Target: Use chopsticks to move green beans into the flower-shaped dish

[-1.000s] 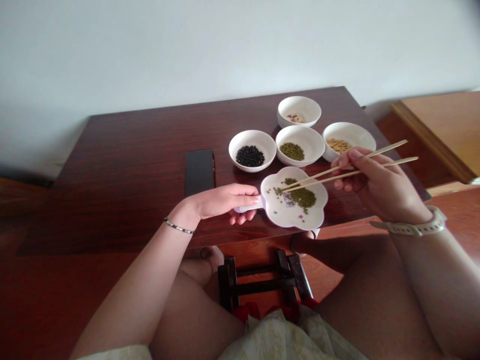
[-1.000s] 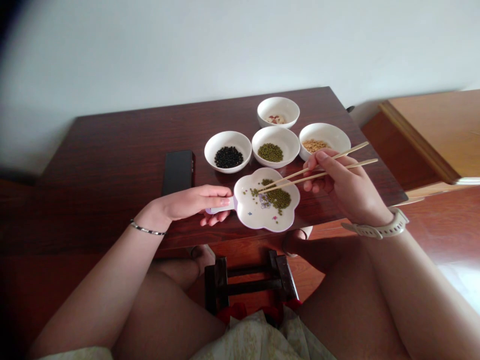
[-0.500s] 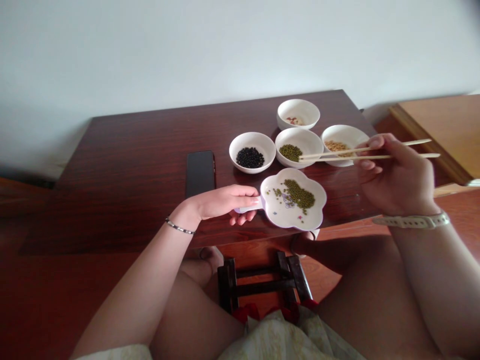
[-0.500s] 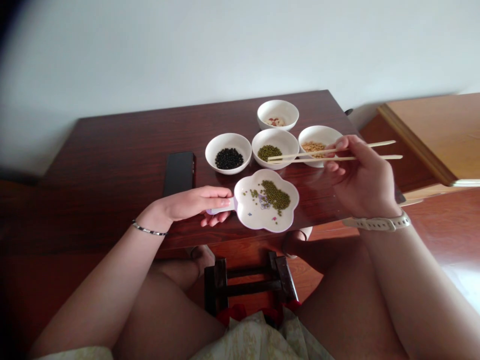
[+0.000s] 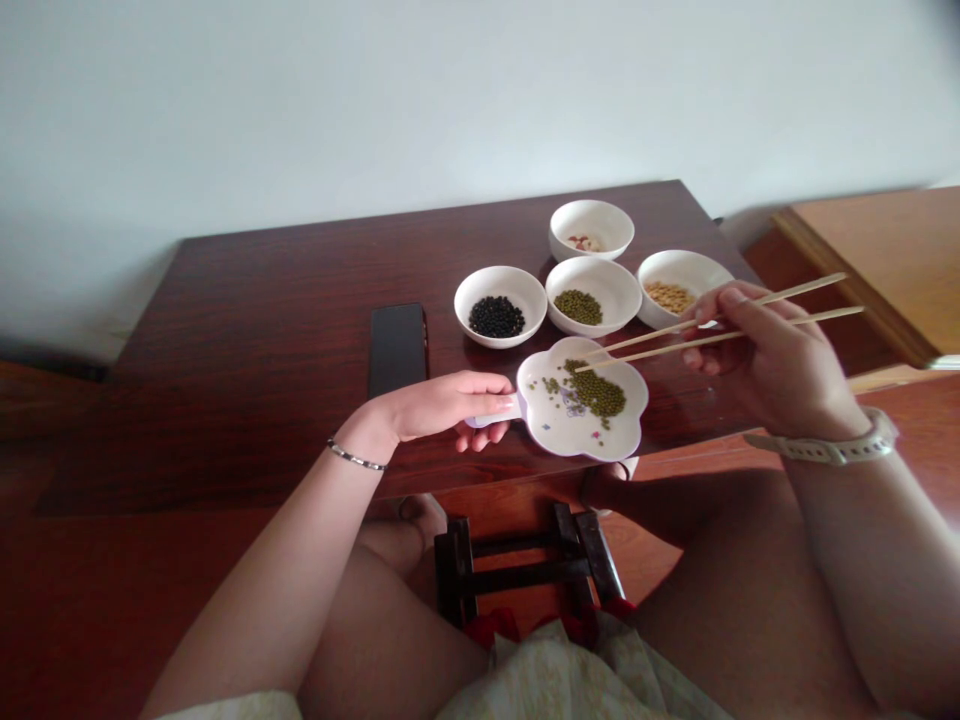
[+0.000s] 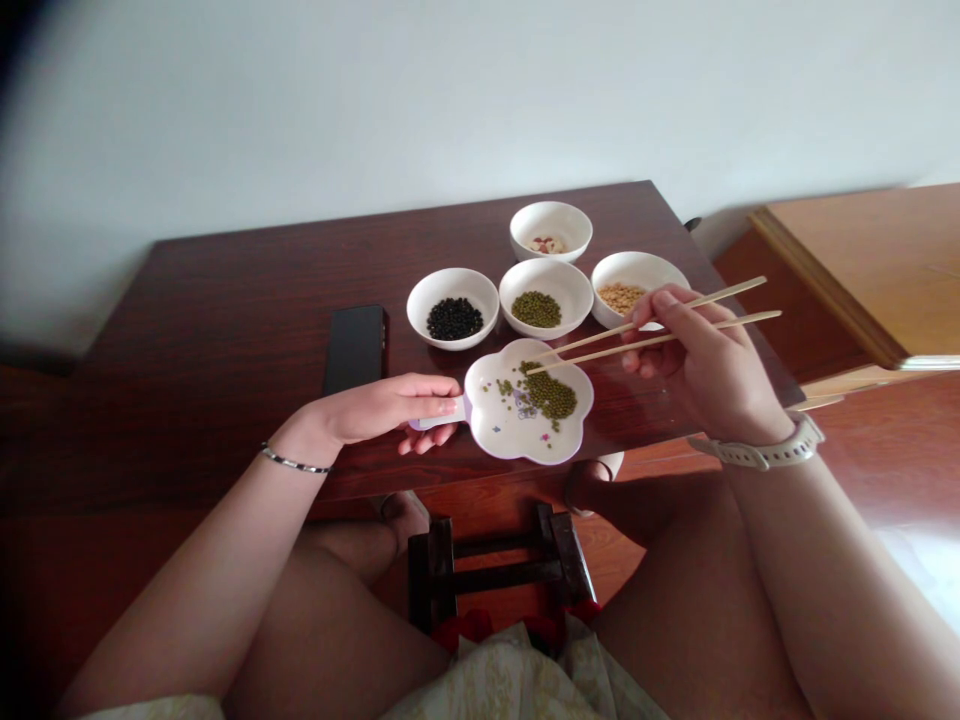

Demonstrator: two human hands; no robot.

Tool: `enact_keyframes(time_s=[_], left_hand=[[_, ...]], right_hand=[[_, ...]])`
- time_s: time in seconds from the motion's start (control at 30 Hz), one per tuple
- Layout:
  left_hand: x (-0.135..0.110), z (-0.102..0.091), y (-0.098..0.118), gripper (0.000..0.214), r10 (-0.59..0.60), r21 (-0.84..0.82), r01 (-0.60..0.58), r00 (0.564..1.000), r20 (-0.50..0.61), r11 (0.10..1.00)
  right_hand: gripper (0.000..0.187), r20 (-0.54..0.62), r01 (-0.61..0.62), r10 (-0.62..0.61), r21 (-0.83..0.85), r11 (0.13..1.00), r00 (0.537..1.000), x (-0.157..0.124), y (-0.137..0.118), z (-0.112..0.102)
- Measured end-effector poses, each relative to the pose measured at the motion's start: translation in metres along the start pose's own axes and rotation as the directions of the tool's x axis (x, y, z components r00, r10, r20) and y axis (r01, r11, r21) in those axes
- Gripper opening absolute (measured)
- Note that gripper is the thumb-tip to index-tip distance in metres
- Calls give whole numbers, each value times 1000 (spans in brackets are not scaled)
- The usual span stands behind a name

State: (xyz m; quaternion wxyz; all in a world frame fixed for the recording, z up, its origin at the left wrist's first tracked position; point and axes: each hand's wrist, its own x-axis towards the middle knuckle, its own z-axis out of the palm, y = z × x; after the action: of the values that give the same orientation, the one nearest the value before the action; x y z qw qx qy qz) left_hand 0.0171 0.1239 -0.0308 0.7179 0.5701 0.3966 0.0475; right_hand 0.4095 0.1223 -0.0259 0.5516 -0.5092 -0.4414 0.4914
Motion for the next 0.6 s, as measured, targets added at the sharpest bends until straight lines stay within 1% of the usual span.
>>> enact_keyframes(time_s=[0.07,0.2,0.33,0.6], left_hand=[[0,-1,-1,42,-2,-3,2,1000,2,1000],[0,-1,-1,45,0,-4,0,1000,1,1000],[-1,0,0,44,-4,0,4,1000,-6,1000],[0,0,-1,44,7,-12,-7,1000,1,1000]], right_hand=[[43,19,7,-6,-31,1000,1000,-2,-1,1],[41,31,11,-10,-57,998,999,-3,-1,0],[41,31,-16,19,-96,995,999,-7,1,-1],[41,22,-9,11,-104,995,1000,-12,-1,5]])
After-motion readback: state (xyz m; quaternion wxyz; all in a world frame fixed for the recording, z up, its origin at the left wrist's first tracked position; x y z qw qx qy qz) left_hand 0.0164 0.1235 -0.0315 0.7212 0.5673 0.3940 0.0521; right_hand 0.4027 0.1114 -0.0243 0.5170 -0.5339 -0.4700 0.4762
